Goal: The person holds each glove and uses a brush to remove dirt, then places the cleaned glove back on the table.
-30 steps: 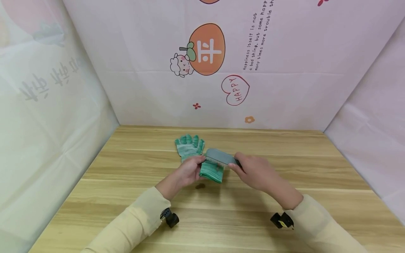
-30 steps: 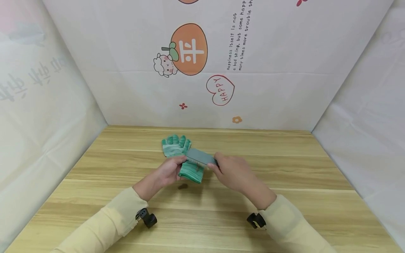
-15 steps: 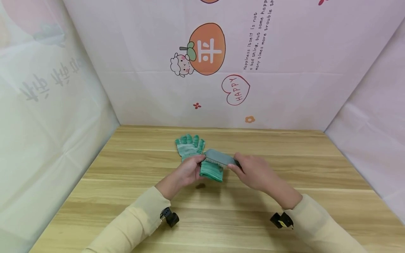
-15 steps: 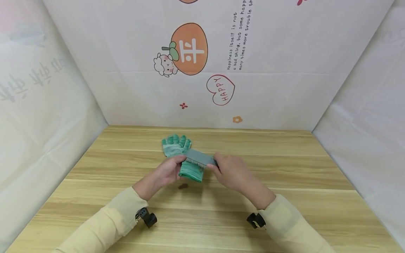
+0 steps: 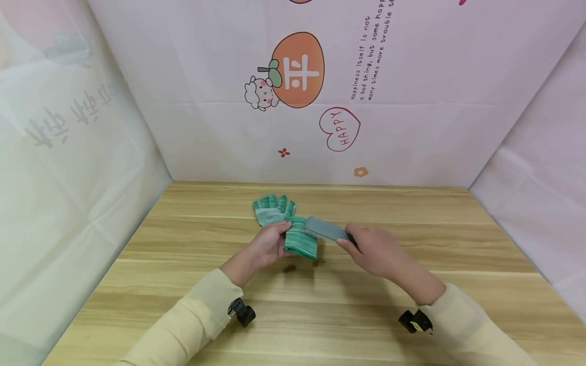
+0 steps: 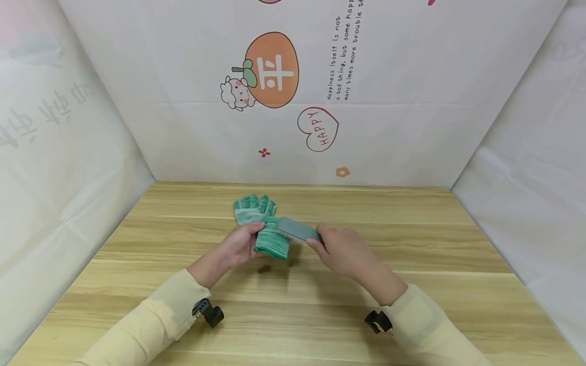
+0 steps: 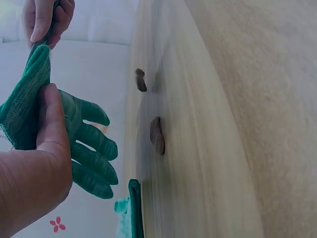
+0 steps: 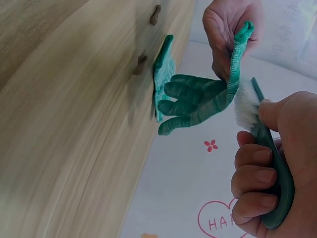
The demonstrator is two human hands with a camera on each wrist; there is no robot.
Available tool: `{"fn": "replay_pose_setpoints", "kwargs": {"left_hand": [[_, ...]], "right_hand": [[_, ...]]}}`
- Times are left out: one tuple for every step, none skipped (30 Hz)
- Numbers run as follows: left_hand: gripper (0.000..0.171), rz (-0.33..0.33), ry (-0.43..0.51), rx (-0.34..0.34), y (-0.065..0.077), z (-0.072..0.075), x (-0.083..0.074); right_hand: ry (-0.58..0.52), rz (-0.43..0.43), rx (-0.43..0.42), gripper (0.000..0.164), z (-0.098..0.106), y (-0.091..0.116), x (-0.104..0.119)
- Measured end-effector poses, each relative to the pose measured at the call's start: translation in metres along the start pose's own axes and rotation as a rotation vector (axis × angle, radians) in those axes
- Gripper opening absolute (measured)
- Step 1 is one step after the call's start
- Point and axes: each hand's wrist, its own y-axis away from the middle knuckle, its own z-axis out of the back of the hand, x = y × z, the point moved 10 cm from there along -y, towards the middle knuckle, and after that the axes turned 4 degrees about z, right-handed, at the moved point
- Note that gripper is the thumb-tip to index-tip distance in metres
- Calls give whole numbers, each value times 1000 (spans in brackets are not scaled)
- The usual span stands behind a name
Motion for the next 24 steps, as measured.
{"fn": "replay_pose_setpoints", "kwargs": {"left_hand": [[36, -3, -2, 1, 0, 0, 0], [35, -4, -4, -2, 0, 1, 0], [35, -4, -5, -5, -1, 2, 0], [35, -4, -6, -6, -1, 2, 0], [35, -5, -7, -6, -1, 2, 0], [35, -7, -11, -7, -1, 3, -1], [36, -6, -7, -10, -1, 4, -1], [36, -5, -5, -11, -1, 4, -1], [37, -6, -3, -10, -1, 5, -1], [38, -6, -3, -8, -1, 5, -1], [39, -6, -2, -6, 0, 6, -1], [39, -5, -1, -5, 0, 7, -1], [39, -3, 0, -2, 0, 7, -1], [40, -5, -2, 2, 0, 7, -1], [40, -3, -2, 3, 0, 7, -1], [39, -3, -3, 5, -1, 7, -1], [39, -3, -5, 6, -1, 6, -1], [38, -4, -8, 8, -2, 6, -1], [37, -6, -17, 11, -2, 5, -1], [35, -4, -20, 12, -2, 3, -1], [34, -3, -30, 15, -2, 2, -1], [33, -3, -40, 24, -3, -1, -1], [32, -3, -48, 32, -3, -4, -1], [31, -2, -53, 42, -3, -6, 0]], "right_hand": [[-2, -3, 3, 29, 0, 0, -1], [-1, -7, 6, 29, 0, 1, -2], [-3, -8, 7, 30, 0, 1, -2], [-2, -11, 10, 30, -1, 2, -3], [-2, -15, 12, 30, -1, 2, -4], [-1, -19, 13, 29, -1, 3, -5], [0, -21, 14, 29, -1, 3, -5], [2, -23, 14, 29, -1, 3, -6], [-2, -23, 13, 29, 0, 4, -7], [0, -26, 12, 29, 0, 4, -8], [0, -28, 10, 28, 0, 5, -8], [1, -26, 6, 28, 1, 5, -8], [4, -24, 3, 28, 2, 6, -9], [7, -22, -2, 28, 3, 6, -9], [9, -20, -8, 29, 4, 5, -9], [15, -20, -11, 29, 4, 5, -9], [19, -17, -16, 28, 5, 4, -8], [20, -17, -18, 28, 6, 3, -8], [20, -15, -19, 28, 7, 2, -7], [19, -14, -19, 28, 8, 1, -5], [18, -15, -15, 28, 9, -1, -4], [19, -15, -11, 27, 9, -2, -2], [21, -13, -8, 26, 10, -4, 0], [23, -10, -5, 26, 10, -5, 2]]}}
